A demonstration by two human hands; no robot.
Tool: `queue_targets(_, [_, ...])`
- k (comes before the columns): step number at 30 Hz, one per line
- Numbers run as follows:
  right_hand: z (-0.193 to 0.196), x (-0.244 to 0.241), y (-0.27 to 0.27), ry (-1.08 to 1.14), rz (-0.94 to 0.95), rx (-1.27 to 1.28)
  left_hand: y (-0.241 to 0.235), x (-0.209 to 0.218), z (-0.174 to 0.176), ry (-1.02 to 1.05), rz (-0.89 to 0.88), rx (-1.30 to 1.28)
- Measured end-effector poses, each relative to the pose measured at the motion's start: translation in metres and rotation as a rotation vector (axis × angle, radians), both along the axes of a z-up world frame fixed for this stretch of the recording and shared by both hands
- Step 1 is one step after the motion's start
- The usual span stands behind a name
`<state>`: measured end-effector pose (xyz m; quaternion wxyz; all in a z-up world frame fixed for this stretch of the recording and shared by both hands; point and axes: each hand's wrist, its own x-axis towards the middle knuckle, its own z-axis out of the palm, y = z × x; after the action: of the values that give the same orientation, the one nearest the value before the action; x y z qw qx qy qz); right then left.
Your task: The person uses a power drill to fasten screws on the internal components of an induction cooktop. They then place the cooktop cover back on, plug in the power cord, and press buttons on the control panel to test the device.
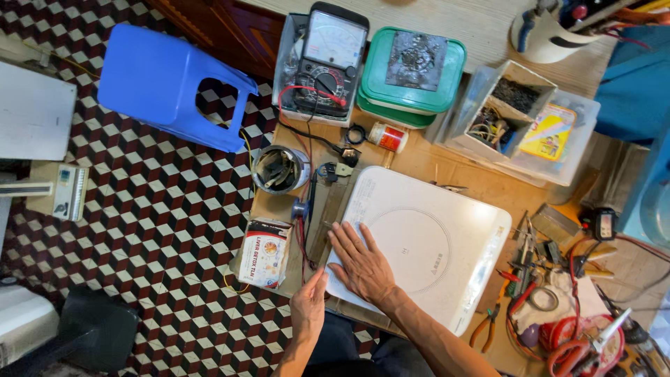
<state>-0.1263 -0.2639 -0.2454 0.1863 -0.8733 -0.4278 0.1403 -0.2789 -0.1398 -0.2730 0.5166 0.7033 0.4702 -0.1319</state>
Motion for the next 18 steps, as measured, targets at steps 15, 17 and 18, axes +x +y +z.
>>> queue_targets(15, [-0.002, -0.020, -0.164, -0.084, -1.047, -0.106, -0.019, 0.183, 0.040, -0.122, -0.357, -0.056])
queue_targets(17, [-0.005, -0.044, -0.150, -0.081, -1.105, -0.081, -0.019, 0.184, 0.036, -0.194, -0.372, 0.005])
queue_targets(18, [-0.009, -0.047, -0.147, -0.062, -1.115, -0.066, -0.018, 0.182, 0.034, -0.229, -0.381, 0.036])
